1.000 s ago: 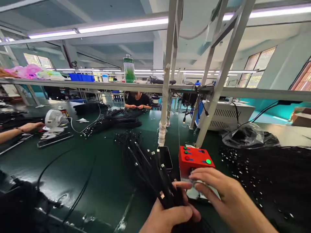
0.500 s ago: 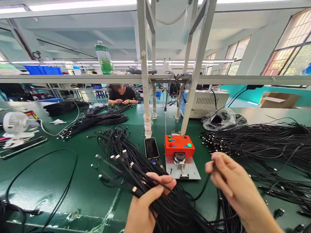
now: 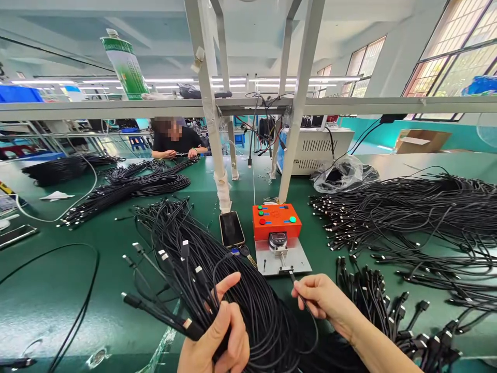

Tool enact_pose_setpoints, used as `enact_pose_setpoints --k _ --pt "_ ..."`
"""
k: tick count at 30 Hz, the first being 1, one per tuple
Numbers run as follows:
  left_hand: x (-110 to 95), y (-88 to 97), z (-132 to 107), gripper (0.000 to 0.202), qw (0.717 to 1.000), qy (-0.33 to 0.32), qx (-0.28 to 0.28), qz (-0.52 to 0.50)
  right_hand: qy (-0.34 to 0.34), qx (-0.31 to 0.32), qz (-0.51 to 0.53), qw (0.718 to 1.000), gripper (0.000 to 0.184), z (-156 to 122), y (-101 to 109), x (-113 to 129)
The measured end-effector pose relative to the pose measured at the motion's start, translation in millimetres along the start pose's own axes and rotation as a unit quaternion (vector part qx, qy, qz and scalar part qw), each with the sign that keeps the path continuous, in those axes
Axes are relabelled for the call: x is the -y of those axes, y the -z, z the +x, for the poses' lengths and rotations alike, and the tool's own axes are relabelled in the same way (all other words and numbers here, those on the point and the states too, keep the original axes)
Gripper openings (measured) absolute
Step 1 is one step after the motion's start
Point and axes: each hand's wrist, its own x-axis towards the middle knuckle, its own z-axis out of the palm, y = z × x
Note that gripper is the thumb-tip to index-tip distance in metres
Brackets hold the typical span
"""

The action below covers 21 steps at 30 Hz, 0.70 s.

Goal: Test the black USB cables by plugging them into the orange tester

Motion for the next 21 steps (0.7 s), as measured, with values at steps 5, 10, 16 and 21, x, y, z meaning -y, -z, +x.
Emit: enact_pose_setpoints --k 5,10,16,21 --pt "0 -1.7 -1 0.036 1.000 0.014 0.016 0.008 -0.015 -0.001 -0.030 0.999 0.038 6 -2 2" --pt "-1 0.3 0 0.038 1.000 0.018 0.018 0.007 -0.006 -0.027 -0.050 0.998 0.036 9 -4 5" --pt "-2 -1.1 -2 0.036 1.000 0.017 0.022 0.012 -0.002 -0.055 -0.049 0.997 0.028 16 -10 4" --pt "0 0.7 -1 0.033 0.999 -0.019 0.037 0.005 -0.024 -0.072 -0.028 0.997 0.025 24 -14 4"
